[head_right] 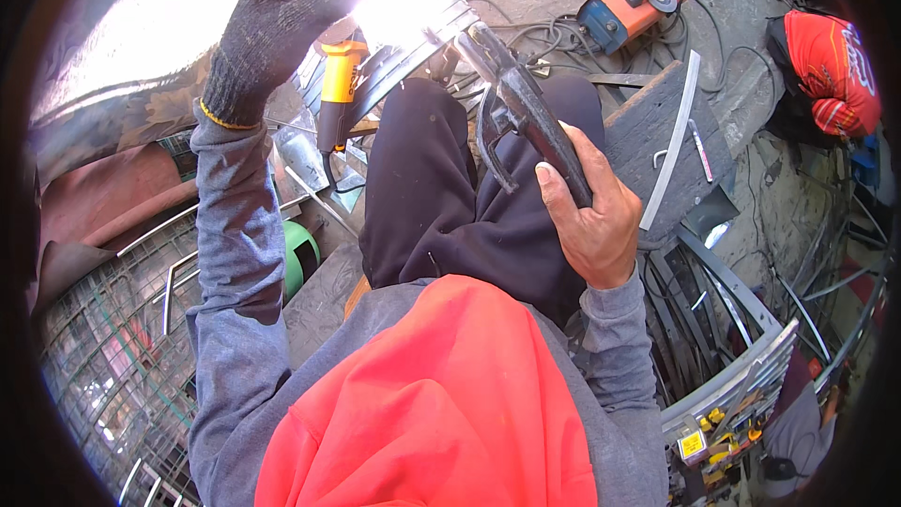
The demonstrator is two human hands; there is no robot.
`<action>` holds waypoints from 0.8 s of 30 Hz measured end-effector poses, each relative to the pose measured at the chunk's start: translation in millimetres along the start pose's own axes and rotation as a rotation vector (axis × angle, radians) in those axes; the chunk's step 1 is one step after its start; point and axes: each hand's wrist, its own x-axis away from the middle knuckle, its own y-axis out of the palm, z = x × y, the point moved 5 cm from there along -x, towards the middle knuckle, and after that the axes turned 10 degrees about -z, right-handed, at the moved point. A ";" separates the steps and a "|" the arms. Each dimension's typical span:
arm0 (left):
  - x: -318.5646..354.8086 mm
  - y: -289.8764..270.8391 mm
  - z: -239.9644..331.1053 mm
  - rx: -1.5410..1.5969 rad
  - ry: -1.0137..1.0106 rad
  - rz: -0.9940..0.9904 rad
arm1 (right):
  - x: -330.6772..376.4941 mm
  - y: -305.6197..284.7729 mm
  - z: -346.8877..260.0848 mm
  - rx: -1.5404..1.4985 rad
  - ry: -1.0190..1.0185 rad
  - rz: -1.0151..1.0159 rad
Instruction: The recorder is assembling and welding metal pieces, including a flat triangular plate and a pipe section.
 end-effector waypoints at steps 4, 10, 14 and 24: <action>-1.5 6.0 31.5 -0.311 -0.887 0.150 | 2.6 -4.9 -1.3 -0.033 -0.057 0.048; -0.8 4.2 34.6 -0.383 -0.861 0.122 | 1.5 -4.2 -6.8 0.011 -0.022 0.027; 3.2 2.7 31.1 -0.295 -0.858 0.119 | 1.9 -2.0 -4.7 0.010 -0.018 0.014; 0.6 6.2 32.2 -0.365 -0.855 0.108 | 1.1 -0.3 -4.0 0.017 -0.027 0.002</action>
